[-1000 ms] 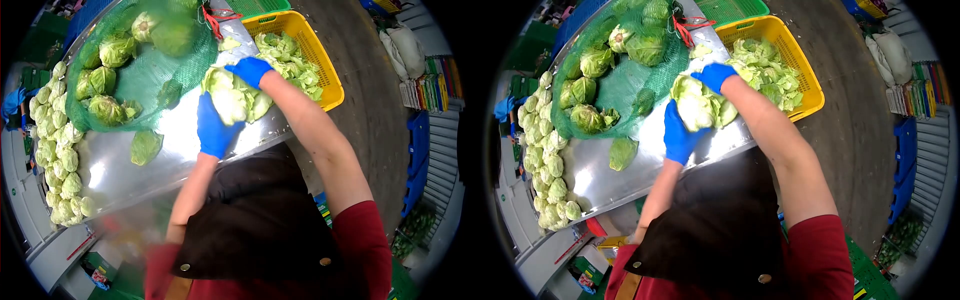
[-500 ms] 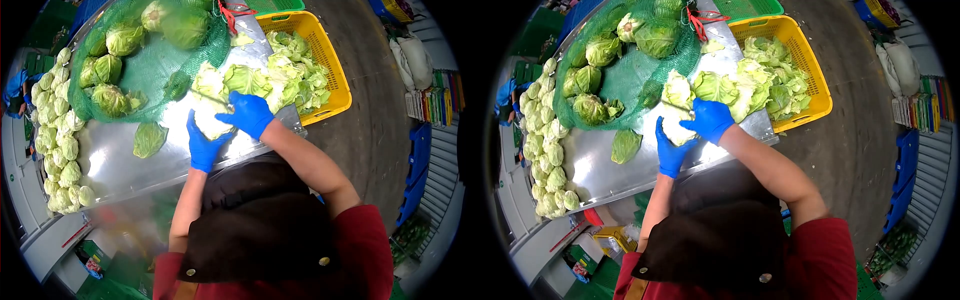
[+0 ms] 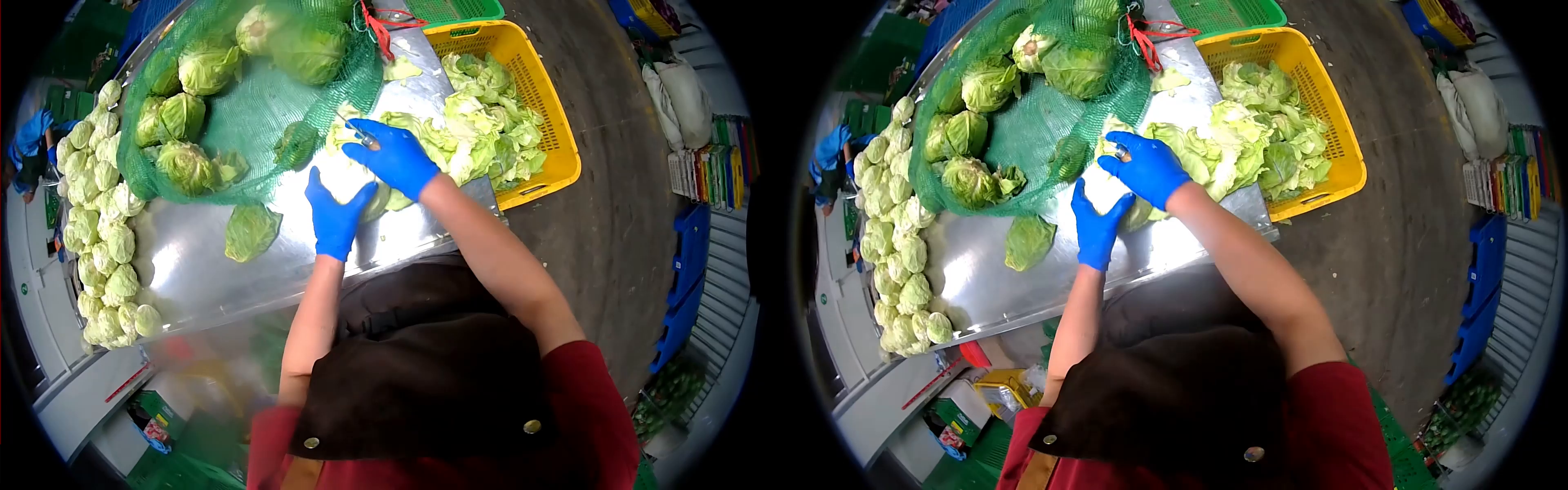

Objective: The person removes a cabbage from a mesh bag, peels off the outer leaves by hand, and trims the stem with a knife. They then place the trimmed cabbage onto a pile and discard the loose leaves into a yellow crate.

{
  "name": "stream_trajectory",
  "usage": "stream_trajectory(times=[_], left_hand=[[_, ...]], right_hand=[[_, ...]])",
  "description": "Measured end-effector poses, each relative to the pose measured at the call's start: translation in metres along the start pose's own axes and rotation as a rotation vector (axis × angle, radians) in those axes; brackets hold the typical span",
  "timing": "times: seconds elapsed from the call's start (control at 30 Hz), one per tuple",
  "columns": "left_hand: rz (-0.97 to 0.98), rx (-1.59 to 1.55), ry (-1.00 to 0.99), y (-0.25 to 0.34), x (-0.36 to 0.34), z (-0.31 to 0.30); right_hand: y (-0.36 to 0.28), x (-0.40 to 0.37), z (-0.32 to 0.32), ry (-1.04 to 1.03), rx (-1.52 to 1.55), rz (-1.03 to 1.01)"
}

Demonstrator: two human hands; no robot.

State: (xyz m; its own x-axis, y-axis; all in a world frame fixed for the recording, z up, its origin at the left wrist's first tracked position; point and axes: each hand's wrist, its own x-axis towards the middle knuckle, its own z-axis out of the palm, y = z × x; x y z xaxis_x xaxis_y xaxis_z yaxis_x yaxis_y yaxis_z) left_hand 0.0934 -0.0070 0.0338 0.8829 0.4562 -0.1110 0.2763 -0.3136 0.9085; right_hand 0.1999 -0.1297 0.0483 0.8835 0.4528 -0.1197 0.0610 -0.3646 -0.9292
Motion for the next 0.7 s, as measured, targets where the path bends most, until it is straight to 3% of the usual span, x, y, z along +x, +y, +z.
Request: stream_trajectory(times=[0.1,0.23,0.27,0.4,0.5,0.57,0.63,0.7], left_hand=[[0.021,-0.091,-0.049,-0.049,-0.024,-0.015],[0.019,-0.267,-0.115,-0.062,-0.057,-0.033],[0.027,-0.235,-0.106,-0.055,-0.063,-0.037],[-0.032,-0.557,-0.183,-0.051,-0.066,-0.039],[0.100,-0.231,-0.240,-0.059,-0.056,-0.039],[0.201,-0.067,-0.301,-0.037,-0.047,-0.039],[0.347,0.183,-0.383,-0.014,-0.037,-0.040],[0.365,0.132,-0.367,-0.005,-0.029,-0.033]], right_hand=[[0.034,0.001,0.005,-0.174,-0.035,0.163],[0.071,-0.046,0.024,0.056,-0.336,0.033],[0.075,-0.057,0.028,0.159,-0.268,-0.062],[0.097,-0.046,0.012,0.125,-0.359,-0.038],[0.110,-0.028,-0.024,0.192,-0.290,0.003],[0.121,-0.006,-0.060,0.224,-0.496,0.042],[0.062,-0.011,-0.078,0.202,-0.596,0.047],[0.034,-0.024,-0.052,0.237,-0.379,-0.290]])
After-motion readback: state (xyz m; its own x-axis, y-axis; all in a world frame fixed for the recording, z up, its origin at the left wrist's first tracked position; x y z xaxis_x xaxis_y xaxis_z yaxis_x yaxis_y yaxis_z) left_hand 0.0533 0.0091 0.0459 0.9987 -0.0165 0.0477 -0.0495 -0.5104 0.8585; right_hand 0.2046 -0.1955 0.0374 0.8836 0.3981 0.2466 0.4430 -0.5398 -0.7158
